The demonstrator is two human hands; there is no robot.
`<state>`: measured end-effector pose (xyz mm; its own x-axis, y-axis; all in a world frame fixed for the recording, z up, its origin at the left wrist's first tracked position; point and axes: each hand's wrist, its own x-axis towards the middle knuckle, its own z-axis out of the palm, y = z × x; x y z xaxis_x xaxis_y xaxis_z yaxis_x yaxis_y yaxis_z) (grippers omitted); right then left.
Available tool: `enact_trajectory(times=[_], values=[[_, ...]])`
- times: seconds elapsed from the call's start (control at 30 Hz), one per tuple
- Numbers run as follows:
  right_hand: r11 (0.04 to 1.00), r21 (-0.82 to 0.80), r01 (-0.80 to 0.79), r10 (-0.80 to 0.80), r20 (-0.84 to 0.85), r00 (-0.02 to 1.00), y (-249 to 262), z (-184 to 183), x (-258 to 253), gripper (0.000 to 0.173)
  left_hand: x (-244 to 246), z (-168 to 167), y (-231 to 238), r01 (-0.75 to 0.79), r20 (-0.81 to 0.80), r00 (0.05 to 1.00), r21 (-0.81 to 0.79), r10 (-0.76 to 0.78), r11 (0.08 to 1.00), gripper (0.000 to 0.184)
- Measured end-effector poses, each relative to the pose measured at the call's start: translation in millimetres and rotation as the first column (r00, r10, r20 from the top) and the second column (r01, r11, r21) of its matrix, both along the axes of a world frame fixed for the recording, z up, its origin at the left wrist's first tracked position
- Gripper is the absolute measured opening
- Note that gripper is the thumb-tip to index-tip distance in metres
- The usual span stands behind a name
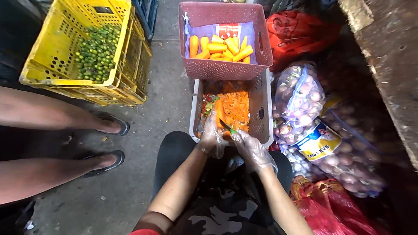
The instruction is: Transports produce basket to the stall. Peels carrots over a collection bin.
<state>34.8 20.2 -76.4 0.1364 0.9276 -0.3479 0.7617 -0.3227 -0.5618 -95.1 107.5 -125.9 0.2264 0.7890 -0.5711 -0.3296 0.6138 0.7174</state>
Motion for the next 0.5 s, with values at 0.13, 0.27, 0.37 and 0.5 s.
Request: enact_trajectory(times=[0.13,0.27,0.37,0.5], values=[[0.999,-0.013,-0.031,0.032,0.051,0.998,3.4,-4.5,-1.1,0.051,1.0,1.5,-4.1,0.084,-0.178,0.981,0.056,-0.073,0.995,0.047],[0.981,-0.186,0.064,-0.055,0.055,0.997,36.7,-10.0,9.3,0.055,-0.7,-1.8,-5.1,0.173,-0.208,0.967,0.120,-0.146,0.977,0.044],[0.975,-0.170,0.145,-0.144,0.019,0.989,55.5,-29.0,39.3,0.057,-0.7,0.4,-5.5,0.160,-0.034,0.987,0.103,-0.157,0.982,0.043],[0.996,-0.035,0.080,-0.083,-0.081,0.993,41.0,-16.9,37.3,0.049,-0.3,-3.7,2.3,0.081,-0.081,0.994,0.025,-0.079,0.996,0.044]])
